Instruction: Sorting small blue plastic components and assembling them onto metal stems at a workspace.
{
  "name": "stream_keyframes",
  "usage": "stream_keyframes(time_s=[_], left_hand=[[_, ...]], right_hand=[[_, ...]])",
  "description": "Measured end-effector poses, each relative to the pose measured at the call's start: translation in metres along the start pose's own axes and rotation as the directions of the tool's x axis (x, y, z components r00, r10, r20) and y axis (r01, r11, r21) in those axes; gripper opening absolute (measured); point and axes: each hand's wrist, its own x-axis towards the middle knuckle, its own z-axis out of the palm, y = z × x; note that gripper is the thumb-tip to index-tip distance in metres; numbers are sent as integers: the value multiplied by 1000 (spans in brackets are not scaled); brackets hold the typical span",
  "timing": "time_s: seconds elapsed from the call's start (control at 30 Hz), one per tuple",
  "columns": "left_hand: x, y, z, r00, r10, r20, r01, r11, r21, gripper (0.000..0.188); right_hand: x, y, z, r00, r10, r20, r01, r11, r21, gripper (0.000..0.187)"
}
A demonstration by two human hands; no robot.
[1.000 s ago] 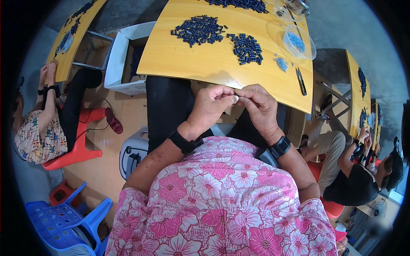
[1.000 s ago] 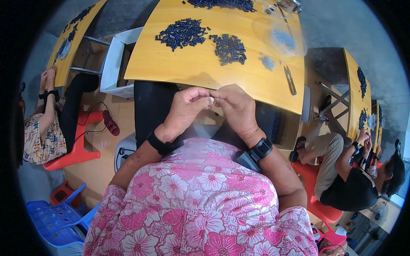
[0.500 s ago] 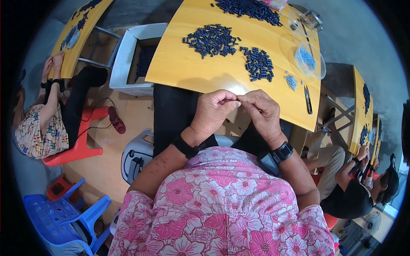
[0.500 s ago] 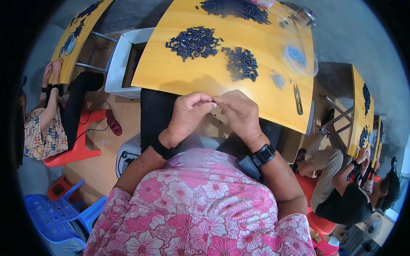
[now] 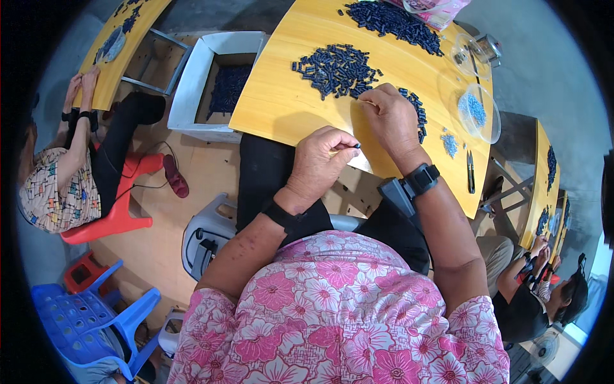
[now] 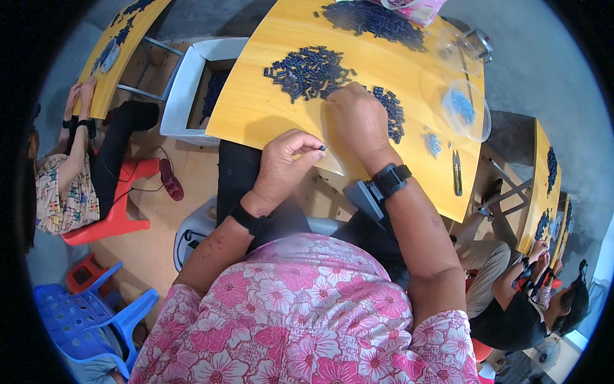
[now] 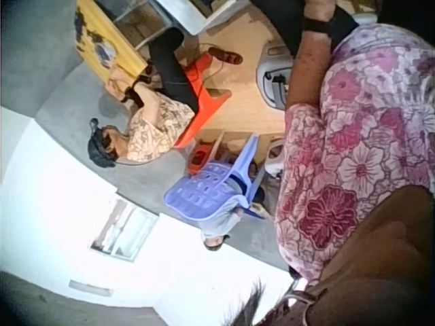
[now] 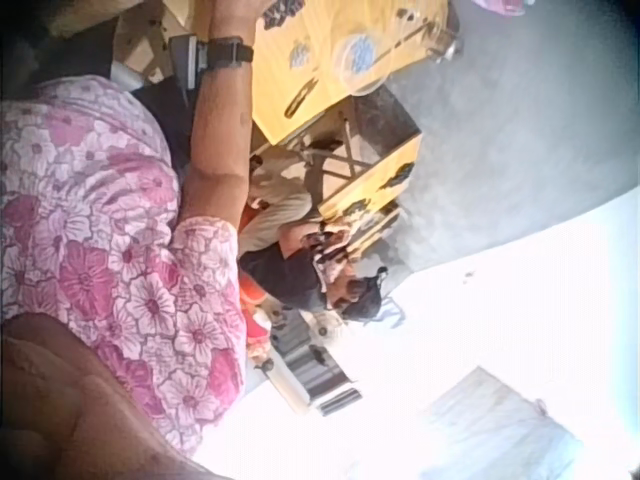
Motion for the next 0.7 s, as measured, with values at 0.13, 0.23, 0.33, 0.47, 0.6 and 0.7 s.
stream_keyframes(time_s=[0.13,0.23,0.33,0.47,0.6,0.7], left_hand=[[0,0,-2,1000,12,-13,-12,1000,1,9],[0,1,-4,1000,14,-2,-14,1000,-20,10],[0,2,-4,1000,6,9,-6,1000,-4,10],[1,2,-5,1000,26,11,-27,1000,13,11],[1,2,-4,999,49,10,-49,998,33,11],[0,1,-3,998,56,-2,-56,998,26,11]], right_hand=[[10,0,16,994,106,-14,-106,994,24,15],[12,-1,21,993,112,-26,-113,991,-68,10],[11,-3,21,990,141,-7,-141,990,-29,18],[9,-6,16,989,149,19,-149,989,-12,17],[4,-5,12,996,68,48,-66,997,-48,15],[0,-2,16,985,156,72,-154,987,-40,9]])
